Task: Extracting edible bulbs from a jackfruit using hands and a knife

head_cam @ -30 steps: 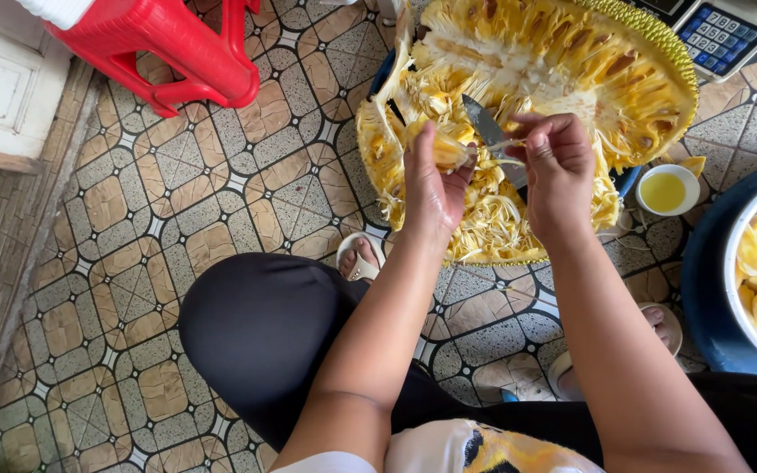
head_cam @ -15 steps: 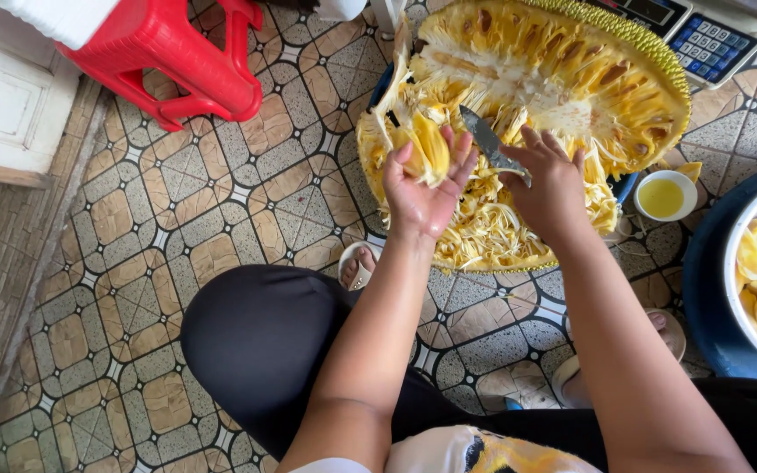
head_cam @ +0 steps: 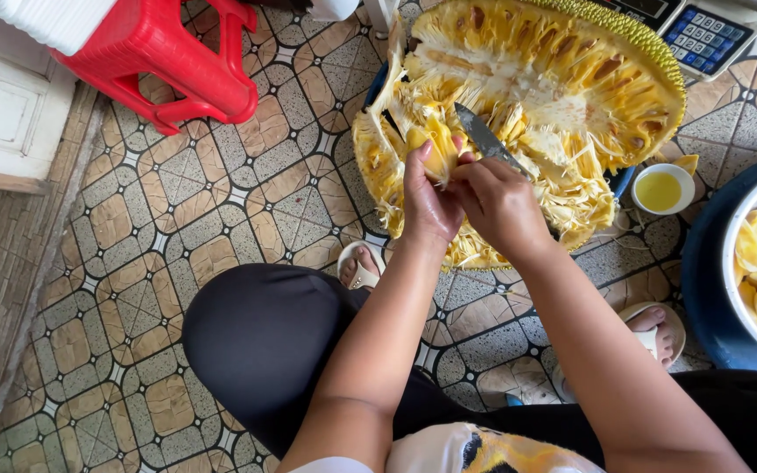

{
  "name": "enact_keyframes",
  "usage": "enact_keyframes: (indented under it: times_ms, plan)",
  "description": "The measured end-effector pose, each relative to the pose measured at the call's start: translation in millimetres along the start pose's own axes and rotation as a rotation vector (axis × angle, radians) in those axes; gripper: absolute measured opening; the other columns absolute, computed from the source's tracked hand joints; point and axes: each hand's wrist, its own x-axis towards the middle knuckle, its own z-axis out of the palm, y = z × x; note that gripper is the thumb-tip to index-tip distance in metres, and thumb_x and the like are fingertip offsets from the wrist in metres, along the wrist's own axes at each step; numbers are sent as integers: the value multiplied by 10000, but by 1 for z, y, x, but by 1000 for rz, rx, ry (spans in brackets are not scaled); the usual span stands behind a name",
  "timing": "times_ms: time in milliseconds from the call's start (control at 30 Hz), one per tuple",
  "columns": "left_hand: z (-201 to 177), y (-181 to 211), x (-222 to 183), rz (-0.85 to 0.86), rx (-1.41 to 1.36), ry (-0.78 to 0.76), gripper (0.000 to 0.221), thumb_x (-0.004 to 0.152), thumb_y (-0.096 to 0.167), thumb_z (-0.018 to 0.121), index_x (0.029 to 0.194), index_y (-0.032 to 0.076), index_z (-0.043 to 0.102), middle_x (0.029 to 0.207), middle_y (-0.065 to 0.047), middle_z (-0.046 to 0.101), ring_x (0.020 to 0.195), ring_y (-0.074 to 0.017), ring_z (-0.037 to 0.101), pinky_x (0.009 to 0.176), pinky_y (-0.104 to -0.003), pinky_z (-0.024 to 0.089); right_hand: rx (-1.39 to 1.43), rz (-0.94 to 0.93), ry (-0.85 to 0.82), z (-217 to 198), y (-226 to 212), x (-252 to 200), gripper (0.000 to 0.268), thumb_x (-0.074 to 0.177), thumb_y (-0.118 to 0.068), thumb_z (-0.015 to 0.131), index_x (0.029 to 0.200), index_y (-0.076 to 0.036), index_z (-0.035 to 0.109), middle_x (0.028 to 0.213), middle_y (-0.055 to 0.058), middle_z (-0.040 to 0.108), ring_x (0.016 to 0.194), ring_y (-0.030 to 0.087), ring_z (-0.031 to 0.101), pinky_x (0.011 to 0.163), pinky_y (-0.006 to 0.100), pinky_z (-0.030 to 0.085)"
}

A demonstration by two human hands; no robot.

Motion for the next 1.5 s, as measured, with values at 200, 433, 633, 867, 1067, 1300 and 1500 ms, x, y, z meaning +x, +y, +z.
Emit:
enact_keyframes:
  times_ms: [200,433,633,867,1067,1300,1500]
  plan:
    - [26,1,-17,258,280,196,331,830,229,792,1054,36,645,853,-62,587,672,-118,565,633,-252,529,24,64,-85,9,-3,-5,40,934,-59,724,944,-55,686,776,151,621,721,413,673,647,451,559]
    - [-6,35,16,435,342,189,610,885,264,757,1374,201,398,1092,-55,525,743,-117,549,684,-276,532,227,472,-202,2,-25,-1,36,924,-135,734,932,-113,708,771,120,706,813,386,716,728,450,550]
    - [5,42,-6,84,16,-167,558,953,467,656,1367,147,462,1208,-155,612,834,-251,666,787,-396,602,-301,441,-276,-24,21,-4,363,880,-90,770,1227,-154,683,951,139,746,840,399,733,719,519,592]
    - [26,26,-8,-13,461,-10,437,1086,546,361,1344,227,511,1272,-123,583,888,-256,645,764,-350,585,179,629,156,-13,52,-13,171,957,40,700,1097,-10,616,1019,246,667,860,413,722,726,464,606]
    - [26,-7,-29,-104,984,-407,777,1042,697,190,1654,227,100,1716,-194,61,1561,-399,119,1285,-525,121,916,1225,224,-21,34,-6,765,862,-268,835,1492,-144,420,1343,174,573,1034,374,711,674,505,646]
    - [80,-5,-62,-10,1379,-352,857,1011,684,350,1648,154,132,1694,-240,113,1543,-422,192,1253,-553,173,1106,1343,773,-83,128,-91,600,776,-182,850,1295,-135,553,1118,117,625,944,349,718,688,444,596]
    - [111,29,15,108,1178,-216,692,885,434,667,1465,110,471,1591,-155,447,1486,-320,432,1193,-480,374,939,1174,1753,-212,275,-232,95,779,-121,749,857,-98,702,773,111,691,613,308,626,513,440,498]
